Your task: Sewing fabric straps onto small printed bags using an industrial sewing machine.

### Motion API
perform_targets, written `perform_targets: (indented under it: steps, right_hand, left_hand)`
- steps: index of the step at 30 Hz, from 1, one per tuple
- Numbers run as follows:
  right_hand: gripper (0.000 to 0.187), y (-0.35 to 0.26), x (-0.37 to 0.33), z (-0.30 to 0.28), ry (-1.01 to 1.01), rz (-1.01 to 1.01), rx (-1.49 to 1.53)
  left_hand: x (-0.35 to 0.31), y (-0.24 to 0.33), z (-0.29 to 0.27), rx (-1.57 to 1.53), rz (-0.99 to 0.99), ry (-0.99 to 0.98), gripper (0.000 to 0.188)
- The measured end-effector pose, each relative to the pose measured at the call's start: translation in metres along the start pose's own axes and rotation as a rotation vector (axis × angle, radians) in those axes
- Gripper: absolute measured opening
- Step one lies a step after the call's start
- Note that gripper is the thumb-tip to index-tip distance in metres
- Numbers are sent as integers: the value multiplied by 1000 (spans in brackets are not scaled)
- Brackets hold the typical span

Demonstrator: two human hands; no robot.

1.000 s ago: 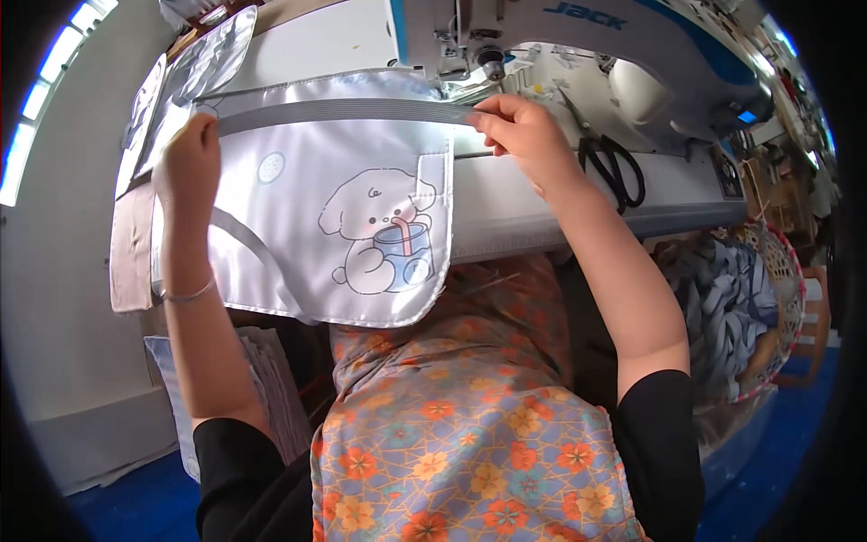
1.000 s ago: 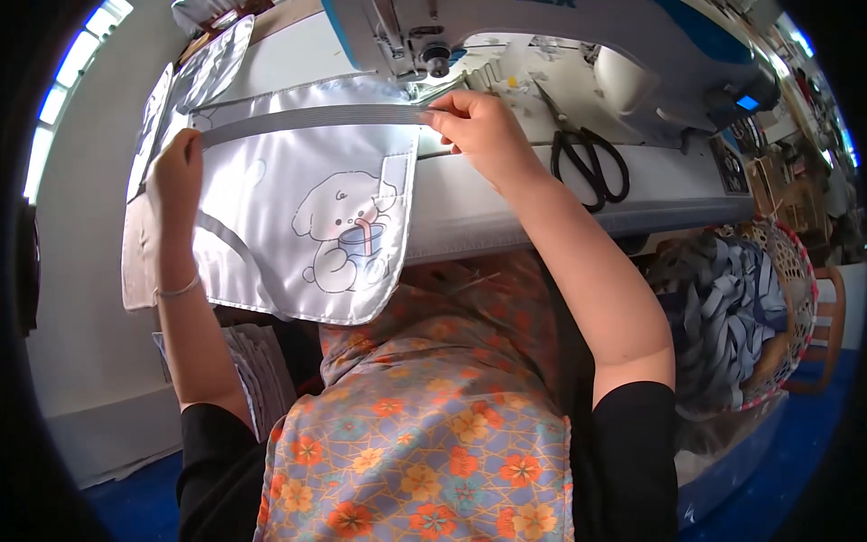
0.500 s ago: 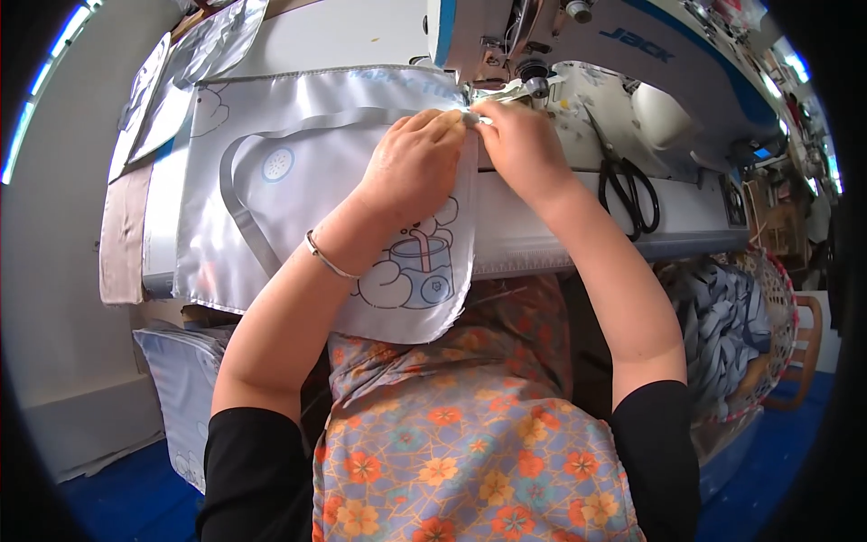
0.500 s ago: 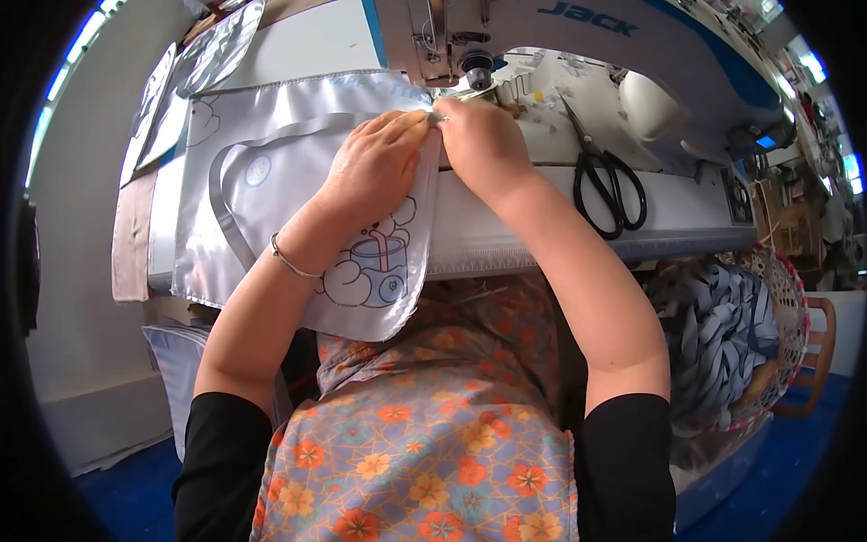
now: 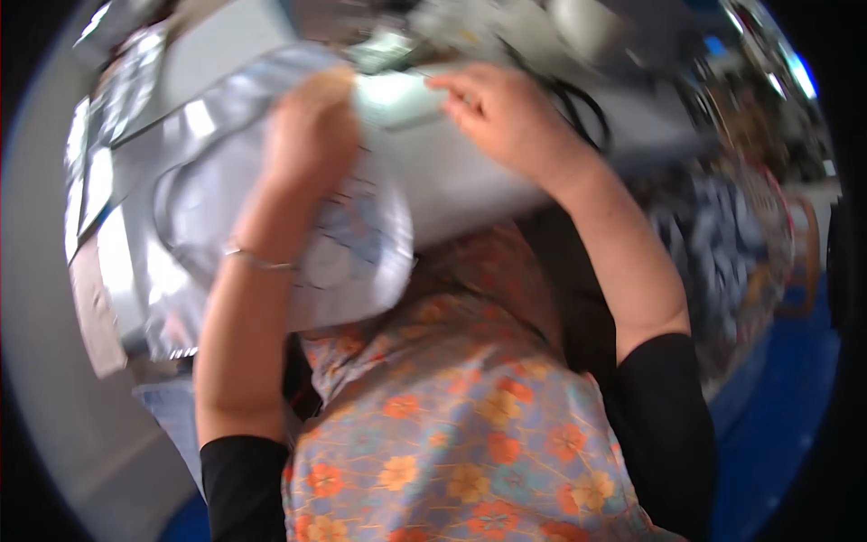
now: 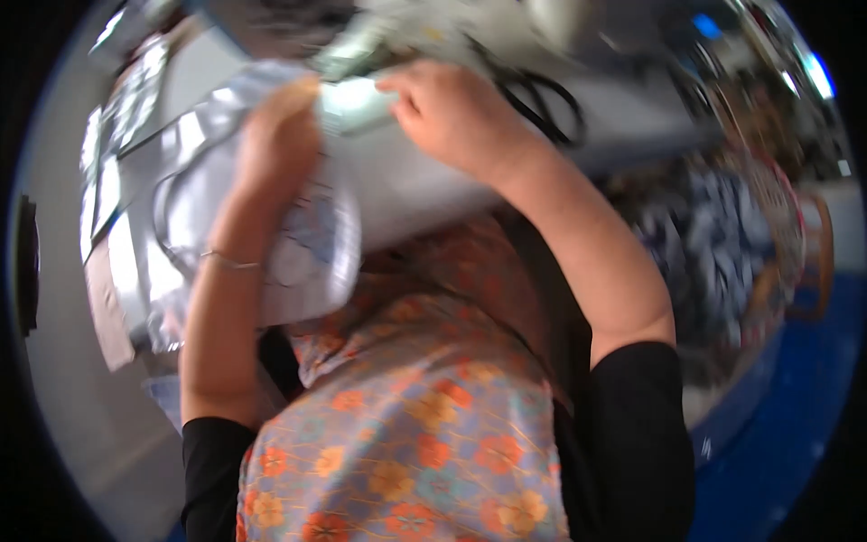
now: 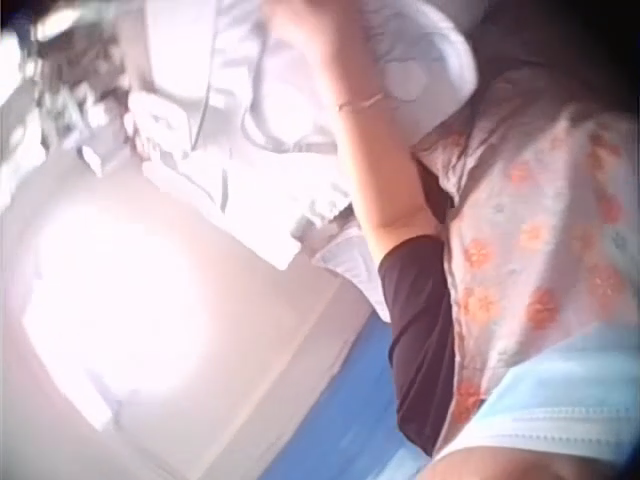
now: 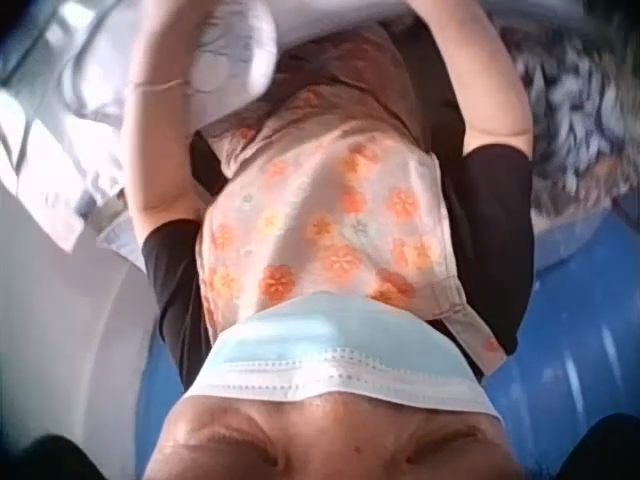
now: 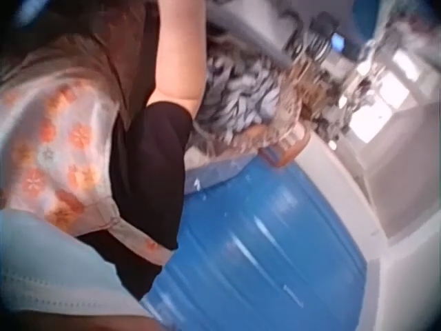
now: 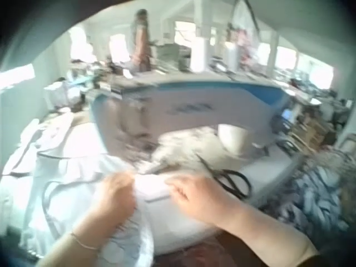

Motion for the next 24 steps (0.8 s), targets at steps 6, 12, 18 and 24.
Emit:
perform_targets:
  steps: [6, 12, 18, 24]
  right_hand:
    - [19, 19, -203, -177, -64, 744, 252]
    - [21, -15, -459, -85, -390, 1614, 572]
    - [46, 29, -619, -40, 772, 1932, 600]
    - [57, 28, -520, -78, 792, 1545, 595]
  left_hand:
    - [-4, -26, 2, 229, 61, -87, 35]
    - [0, -42, 15, 166, 214, -98, 36]
    - [-2, -56, 19, 157, 250, -106, 36]
    - [-5, -71, 21, 141, 222, -115, 37]
Point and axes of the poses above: each hand's wrist, its own x-axis towards the middle knuckle, its own z-axis out of the palm, y = z × x, the point moved 5 cm from there along x, towards the middle knuckle, and after that the axes turned 1 degree about -z, right-handed, at the moved point
